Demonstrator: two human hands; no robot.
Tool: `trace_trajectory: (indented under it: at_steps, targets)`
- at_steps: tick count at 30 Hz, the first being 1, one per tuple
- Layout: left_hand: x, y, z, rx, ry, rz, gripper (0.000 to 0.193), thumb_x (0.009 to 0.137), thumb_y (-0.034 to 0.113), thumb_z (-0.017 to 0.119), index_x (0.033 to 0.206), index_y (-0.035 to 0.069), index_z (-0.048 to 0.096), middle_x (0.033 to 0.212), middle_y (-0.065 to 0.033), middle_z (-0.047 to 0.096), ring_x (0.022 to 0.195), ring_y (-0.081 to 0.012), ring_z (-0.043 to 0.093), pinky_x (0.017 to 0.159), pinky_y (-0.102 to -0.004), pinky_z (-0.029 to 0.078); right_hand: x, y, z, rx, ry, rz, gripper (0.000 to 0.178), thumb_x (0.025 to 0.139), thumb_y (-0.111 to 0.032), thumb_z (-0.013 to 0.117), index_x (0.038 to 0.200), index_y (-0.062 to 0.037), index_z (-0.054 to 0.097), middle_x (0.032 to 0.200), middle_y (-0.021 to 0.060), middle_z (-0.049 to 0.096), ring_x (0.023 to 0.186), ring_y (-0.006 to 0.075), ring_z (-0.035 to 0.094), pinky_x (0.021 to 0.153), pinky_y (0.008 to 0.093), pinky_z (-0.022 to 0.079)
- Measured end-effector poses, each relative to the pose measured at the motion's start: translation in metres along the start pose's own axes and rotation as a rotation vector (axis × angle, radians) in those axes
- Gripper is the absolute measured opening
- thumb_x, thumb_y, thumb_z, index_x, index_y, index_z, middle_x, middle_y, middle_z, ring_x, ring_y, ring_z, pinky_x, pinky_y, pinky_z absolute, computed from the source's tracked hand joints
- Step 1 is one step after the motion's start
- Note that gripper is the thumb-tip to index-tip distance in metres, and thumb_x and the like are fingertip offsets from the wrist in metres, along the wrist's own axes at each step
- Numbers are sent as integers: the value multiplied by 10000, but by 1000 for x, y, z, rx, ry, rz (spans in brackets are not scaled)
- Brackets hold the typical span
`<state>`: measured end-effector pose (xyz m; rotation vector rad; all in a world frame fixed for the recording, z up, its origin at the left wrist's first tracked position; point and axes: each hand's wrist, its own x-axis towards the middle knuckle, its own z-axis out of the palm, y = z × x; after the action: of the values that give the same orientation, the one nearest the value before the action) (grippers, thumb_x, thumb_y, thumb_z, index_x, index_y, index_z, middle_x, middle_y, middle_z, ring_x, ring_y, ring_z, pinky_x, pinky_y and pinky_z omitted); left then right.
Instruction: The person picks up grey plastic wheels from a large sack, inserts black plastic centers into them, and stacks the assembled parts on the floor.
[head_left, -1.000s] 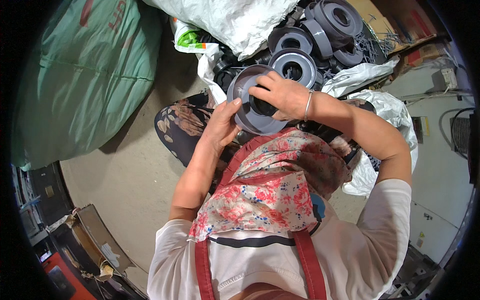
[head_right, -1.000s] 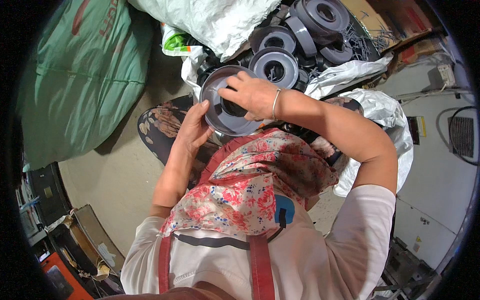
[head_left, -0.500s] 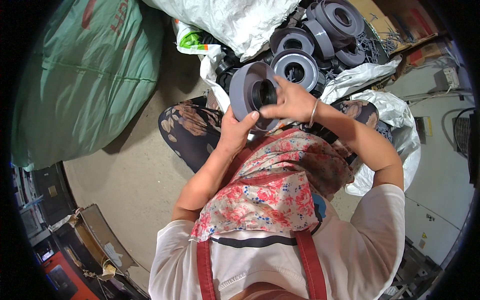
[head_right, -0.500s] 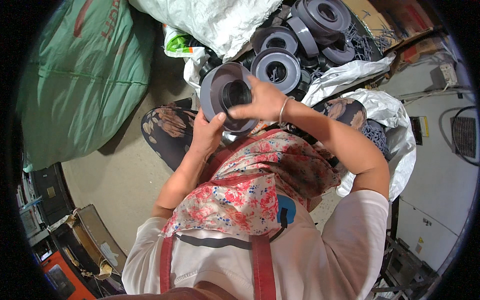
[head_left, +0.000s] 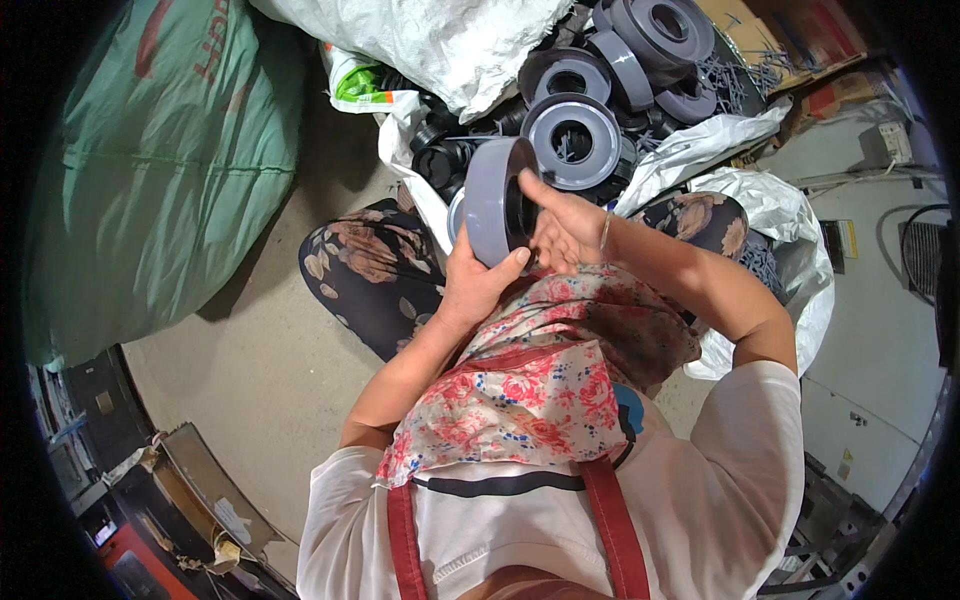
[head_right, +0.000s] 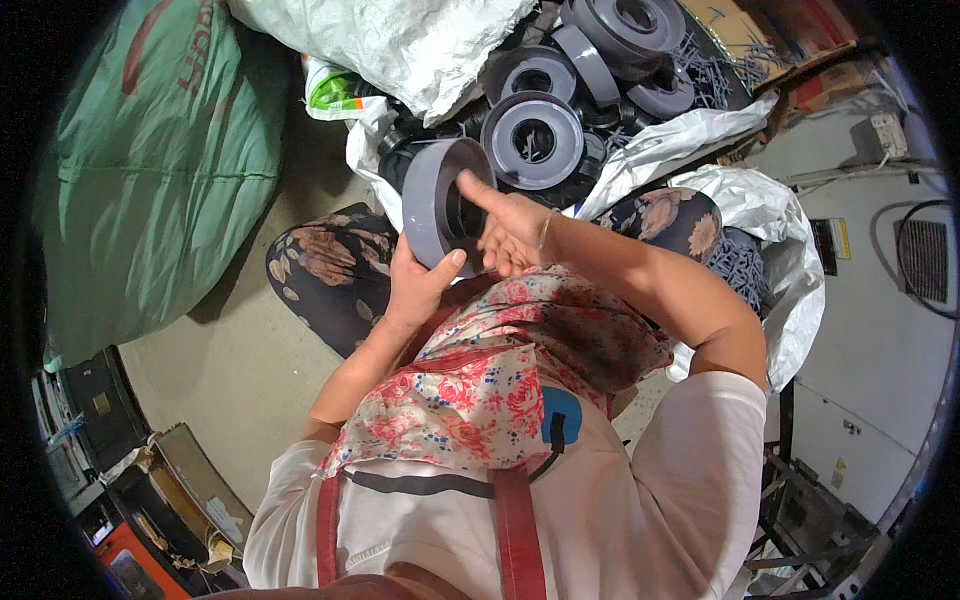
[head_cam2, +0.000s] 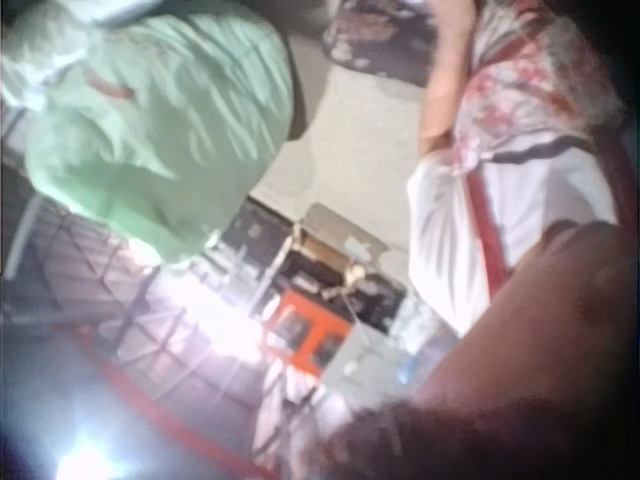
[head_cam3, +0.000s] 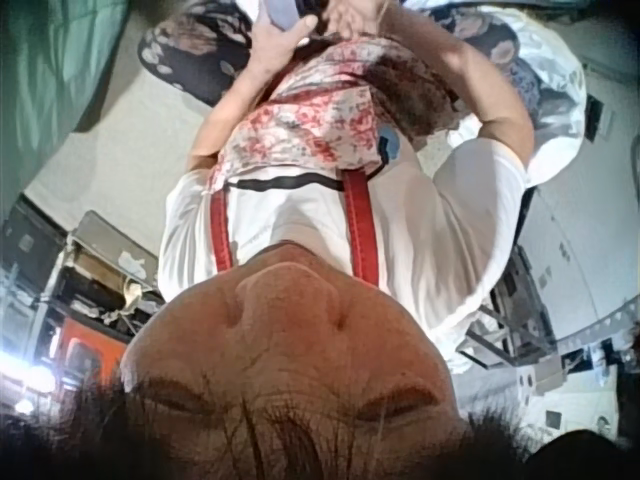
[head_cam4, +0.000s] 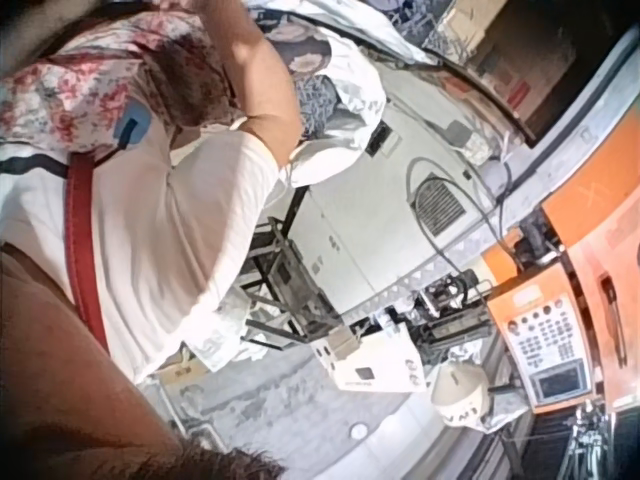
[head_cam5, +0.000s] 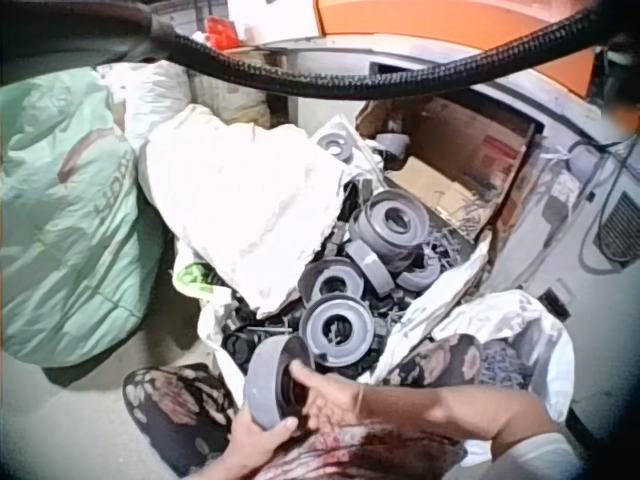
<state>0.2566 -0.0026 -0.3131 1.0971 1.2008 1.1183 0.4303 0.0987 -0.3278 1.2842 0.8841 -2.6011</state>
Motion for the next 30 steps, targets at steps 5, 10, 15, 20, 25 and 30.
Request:
trace_trajectory:
  at_steps: [5, 10, 15, 20, 25, 30]
  targets:
    - [15, -11, -9, 577, -5, 300, 776, 696, 213, 730, 1289, -41, 298, 1198, -204, 459, 1104, -283, 454, 952, -354, 347, -7, -32, -21, -1345, 1129, -680, 564, 817, -509, 492, 935, 41, 532, 799, 223, 585, 753, 363, 589, 691, 410, 487]
    - [34, -18, -14, 671, -289, 112, 843, 681, 286, 745, 1314, -55, 306, 1297, -254, 389, 1221, -320, 383, 1015, -349, 293, -4, -66, -111, -1396, 1278, -198, 222, 804, -165, 515, 921, 6, 596, 951, 199, 619, 886, 345, 603, 777, 424, 482]
    - [61, -19, -16, 80, 52, 66, 784, 740, 212, 701, 1340, -33, 261, 1324, -180, 389, 1255, -229, 338, 1032, -331, 241, -22, -80, -93, -1410, 1464, -588, 186, 806, -123, 506, 813, 44, 588, 782, 222, 625, 708, 324, 635, 647, 392, 512]
    - [89, 21, -9, -785, -91, -120, 510, 821, 287, 586, 1225, 17, 429, 1199, -161, 513, 1091, -204, 501, 912, -331, 373, -51, -74, -33, -655, 726, -688, 453, 839, -391, 546, 756, 54, 554, 587, 136, 575, 465, 191, 585, 471, 277, 483]
    - [74, 30, -25, -776, 120, -100, 304, 836, 202, 571, 1059, 10, 496, 918, -99, 595, 879, -208, 593, 794, -399, 496, -13, -24, -94, -1614, 1028, -181, 311, 756, -210, 625, 959, 8, 538, 990, 191, 590, 890, 306, 594, 775, 383, 487]
    - [54, 33, -29, -718, 192, -8, 343, 824, 182, 618, 1087, 24, 466, 942, -73, 575, 856, -178, 581, 763, -367, 509, 1, -6, -91, -1665, 1154, -272, 304, 712, -106, 631, 985, -16, 531, 1045, 198, 564, 952, 333, 548, 815, 357, 470]
